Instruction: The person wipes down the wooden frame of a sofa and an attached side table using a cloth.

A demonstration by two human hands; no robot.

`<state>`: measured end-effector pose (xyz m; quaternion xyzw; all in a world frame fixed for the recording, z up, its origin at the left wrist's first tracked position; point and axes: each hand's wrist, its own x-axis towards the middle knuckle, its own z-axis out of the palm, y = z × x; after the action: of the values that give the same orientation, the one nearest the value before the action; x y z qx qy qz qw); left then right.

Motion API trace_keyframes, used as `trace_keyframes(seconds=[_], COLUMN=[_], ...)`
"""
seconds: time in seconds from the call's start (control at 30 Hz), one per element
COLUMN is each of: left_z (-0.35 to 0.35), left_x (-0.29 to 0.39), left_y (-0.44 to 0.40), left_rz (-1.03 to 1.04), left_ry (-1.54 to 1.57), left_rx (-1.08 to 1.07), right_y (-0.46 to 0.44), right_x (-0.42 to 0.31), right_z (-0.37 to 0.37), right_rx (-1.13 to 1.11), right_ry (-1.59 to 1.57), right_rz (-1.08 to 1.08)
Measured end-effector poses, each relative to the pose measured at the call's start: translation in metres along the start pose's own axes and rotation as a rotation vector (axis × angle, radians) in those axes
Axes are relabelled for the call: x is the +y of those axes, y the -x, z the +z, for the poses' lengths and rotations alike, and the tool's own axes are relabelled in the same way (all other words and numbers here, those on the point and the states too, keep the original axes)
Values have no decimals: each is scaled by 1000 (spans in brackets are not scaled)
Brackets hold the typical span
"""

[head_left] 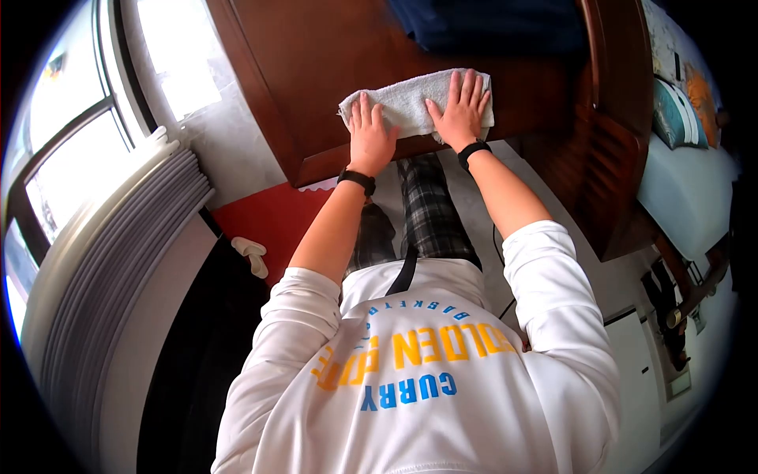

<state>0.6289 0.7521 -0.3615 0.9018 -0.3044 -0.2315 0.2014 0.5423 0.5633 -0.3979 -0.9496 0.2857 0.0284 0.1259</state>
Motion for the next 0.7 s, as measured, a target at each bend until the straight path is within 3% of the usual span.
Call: trace_keyframes(seconds=[0.37,0.57,0.7], left_z=[-19,-18,-19], left_x=[-100,-127,-140], left_y=[105,131,136], left_rz=[-171,-38,-80], left_ry=[60,118,167], left_rx=[79,111,37], right_y=[37,62,87], right_x=[-118,-161,-193], right_z=[35,58,74], right_rx=[-37,-13,-55], right_ry=[-11,44,56], right_rz=[-201,-238,-260])
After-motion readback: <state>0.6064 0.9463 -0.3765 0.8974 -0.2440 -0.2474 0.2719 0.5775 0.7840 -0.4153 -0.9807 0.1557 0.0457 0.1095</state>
